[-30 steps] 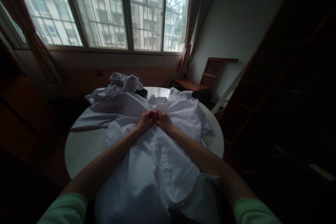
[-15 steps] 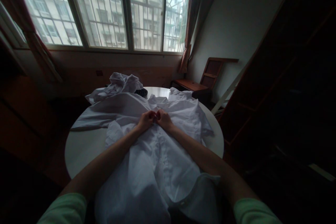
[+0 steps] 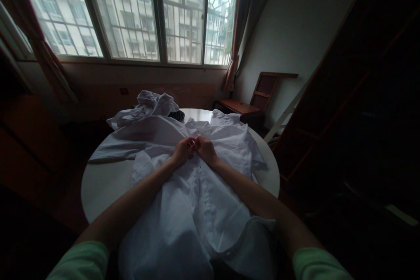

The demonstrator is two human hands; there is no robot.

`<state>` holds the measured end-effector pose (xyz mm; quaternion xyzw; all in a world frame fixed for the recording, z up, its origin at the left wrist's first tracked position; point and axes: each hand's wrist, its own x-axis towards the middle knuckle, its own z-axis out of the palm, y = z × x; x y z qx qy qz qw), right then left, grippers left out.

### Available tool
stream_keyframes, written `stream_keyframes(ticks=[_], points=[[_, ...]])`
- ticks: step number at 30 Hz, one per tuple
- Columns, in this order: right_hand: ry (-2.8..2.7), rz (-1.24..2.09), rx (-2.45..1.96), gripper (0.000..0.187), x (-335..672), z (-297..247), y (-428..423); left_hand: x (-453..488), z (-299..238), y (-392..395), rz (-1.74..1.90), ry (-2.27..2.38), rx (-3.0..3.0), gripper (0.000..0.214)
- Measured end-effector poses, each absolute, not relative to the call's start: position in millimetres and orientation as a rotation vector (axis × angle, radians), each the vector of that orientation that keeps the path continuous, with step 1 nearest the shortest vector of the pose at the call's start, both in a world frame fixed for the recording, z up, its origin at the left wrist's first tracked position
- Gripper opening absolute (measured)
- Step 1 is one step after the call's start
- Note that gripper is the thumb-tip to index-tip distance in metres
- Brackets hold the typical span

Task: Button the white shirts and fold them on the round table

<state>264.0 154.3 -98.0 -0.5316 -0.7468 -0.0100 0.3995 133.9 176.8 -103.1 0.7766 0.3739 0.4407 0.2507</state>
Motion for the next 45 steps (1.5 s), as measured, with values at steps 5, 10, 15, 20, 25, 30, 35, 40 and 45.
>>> stream_keyframes(ticks=[5, 10, 15, 20, 25, 30, 35, 40, 45], points=[[-1.911, -0.050, -1.354, 0.013, 263.7, -96.3, 151.9, 136.0, -108.4, 182.6, 1.167, 1.062, 2.188, 0.020], [-1.921, -0.052, -1.351, 0.013, 262.7, -94.2, 151.0, 135.5, -108.8, 184.8, 1.148, 1.128, 2.359, 0.012], [-1.896, -0.003, -1.370, 0.014, 261.5, -91.7, 147.9, 133.6, -105.2, 181.0, 1.121, 1.191, 2.399, 0.014], [-1.829, -0.035, -1.470, 0.012, 261.0, -89.2, 145.0, 132.9, -105.3, 180.8, 1.150, 1.169, 2.359, 0.016], [-1.783, -0.060, -1.690, 0.013, 259.8, -85.3, 140.8, 133.5, -103.2, 179.9, 1.186, 1.192, 2.316, 0.015], [-1.855, -0.092, -1.731, 0.016, 259.2, -85.3, 139.7, 133.7, -99.5, 177.4, 1.194, 1.179, 2.318, 0.014], [-1.888, -0.144, -1.720, 0.014, 259.1, -85.8, 139.3, 133.4, -99.5, 177.6, 1.190, 1.205, 2.300, 0.013], [-1.901, -0.139, -1.720, 0.013, 258.7, -84.3, 138.6, 133.4, -100.2, 178.5, 1.187, 1.210, 2.293, 0.012], [-1.919, -0.168, -1.704, 0.012, 258.4, -84.4, 138.1, 133.4, -99.2, 177.1, 1.189, 1.214, 2.292, 0.012]])
